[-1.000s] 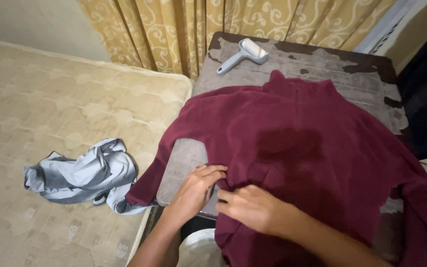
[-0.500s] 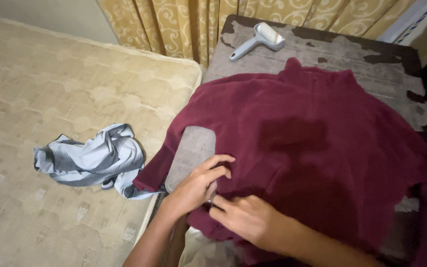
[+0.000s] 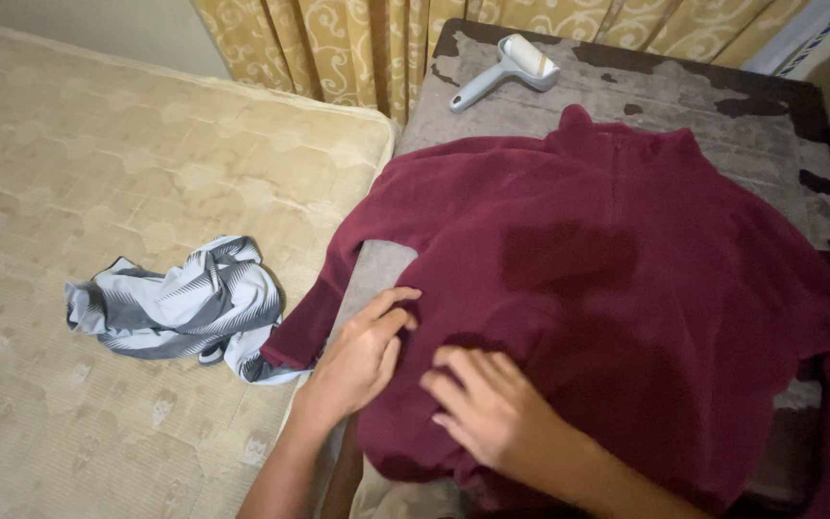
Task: The person uses a lint roller on a blue plaid shirt laid on a table, then places the shirt on a hanger and hangs it on a rack. Next, the person lays a maroon sweater on the table and smooths it out.
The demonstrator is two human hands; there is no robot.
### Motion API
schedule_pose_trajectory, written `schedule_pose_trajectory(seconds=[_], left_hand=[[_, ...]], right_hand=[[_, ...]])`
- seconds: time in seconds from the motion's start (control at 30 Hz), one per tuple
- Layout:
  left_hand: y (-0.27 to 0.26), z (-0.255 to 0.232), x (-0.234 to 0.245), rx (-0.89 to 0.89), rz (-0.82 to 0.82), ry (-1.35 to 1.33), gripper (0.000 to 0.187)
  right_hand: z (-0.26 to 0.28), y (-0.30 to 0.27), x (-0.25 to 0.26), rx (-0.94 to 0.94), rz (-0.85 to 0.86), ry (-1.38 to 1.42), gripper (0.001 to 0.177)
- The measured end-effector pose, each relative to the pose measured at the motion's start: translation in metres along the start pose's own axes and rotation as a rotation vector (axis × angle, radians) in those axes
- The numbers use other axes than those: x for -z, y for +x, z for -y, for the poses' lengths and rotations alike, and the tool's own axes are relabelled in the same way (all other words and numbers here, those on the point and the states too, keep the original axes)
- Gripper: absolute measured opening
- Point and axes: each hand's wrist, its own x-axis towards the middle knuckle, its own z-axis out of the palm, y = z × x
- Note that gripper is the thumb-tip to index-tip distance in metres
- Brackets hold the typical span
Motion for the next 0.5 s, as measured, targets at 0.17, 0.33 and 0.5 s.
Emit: schedule_pose_trajectory(seconds=[0.17,0.33,0.5], left_hand=[[0.003,-0.006,-0.014,0.028,-0.008,0.046,0.015],[0.003,-0.001,-0.016,0.123,0.092,0.189,0.018],[0.003,-0.001,-0.018,0.084,0.069,0.235,0.021]], right_hand=[[-0.013,-0.023,0.004,-0.091,0.133,-0.163,0.072],[-0.017,-0.050,0.017,-0.241,0.478,0.011,0.068],[-0.022,-0.080,0.032,-0.293,0.437,0.281,0.067]])
